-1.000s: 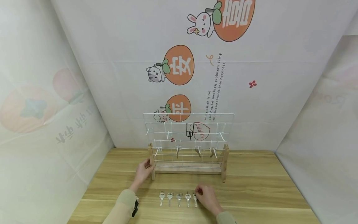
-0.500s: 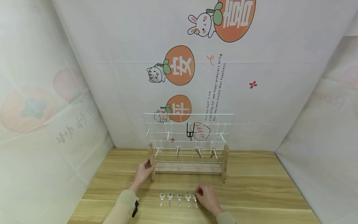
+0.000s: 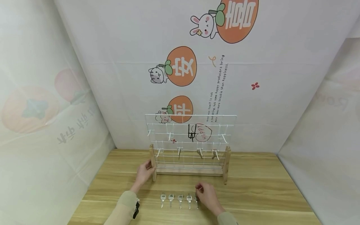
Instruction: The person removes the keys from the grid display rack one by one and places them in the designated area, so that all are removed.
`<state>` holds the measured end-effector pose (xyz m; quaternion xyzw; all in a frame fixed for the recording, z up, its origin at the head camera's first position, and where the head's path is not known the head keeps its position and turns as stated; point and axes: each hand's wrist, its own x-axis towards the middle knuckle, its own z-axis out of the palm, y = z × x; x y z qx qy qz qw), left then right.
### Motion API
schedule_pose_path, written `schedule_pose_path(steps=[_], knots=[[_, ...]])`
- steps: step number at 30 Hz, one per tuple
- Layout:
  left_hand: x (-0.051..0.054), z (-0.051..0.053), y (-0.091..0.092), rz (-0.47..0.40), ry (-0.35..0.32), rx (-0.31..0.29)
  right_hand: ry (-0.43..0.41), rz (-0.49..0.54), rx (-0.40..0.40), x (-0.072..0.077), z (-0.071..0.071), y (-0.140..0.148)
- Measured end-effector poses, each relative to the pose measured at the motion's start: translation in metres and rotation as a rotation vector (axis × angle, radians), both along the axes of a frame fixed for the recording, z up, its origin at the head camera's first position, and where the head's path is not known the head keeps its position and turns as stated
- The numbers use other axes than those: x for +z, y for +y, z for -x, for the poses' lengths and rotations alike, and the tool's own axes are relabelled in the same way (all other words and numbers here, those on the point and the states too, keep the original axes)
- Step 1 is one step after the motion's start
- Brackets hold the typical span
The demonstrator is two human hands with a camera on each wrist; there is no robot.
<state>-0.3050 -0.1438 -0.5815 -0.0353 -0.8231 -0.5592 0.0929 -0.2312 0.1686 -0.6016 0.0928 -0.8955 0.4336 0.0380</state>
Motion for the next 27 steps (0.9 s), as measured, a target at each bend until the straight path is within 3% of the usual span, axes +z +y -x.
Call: schedule_pose_path(steps=[4,10,16,23,27], knots=[[0.0,0.0,0.0,-0.001,0.007,-0.002,0.041,0.039,-0.04,0.009,0.005,-0.005],[-0.001,-0.001,0.0,0.011,0.013,0.002,0.177,0.047,-0.087,0.024,0.015,-0.012],[-0.001,0.0,0.0,-0.003,0.001,-0.005,0.318,0.084,-0.059,0.043,0.022,-0.018],[0.001,-0.001,0.0,-0.01,-0.008,-0.011,0.295,0.148,-0.055,0.067,0.029,-0.03],[0.001,-0.001,0.0,-0.009,-0.013,-0.005,0.33,0.16,-0.053,0.075,0.035,-0.038]])
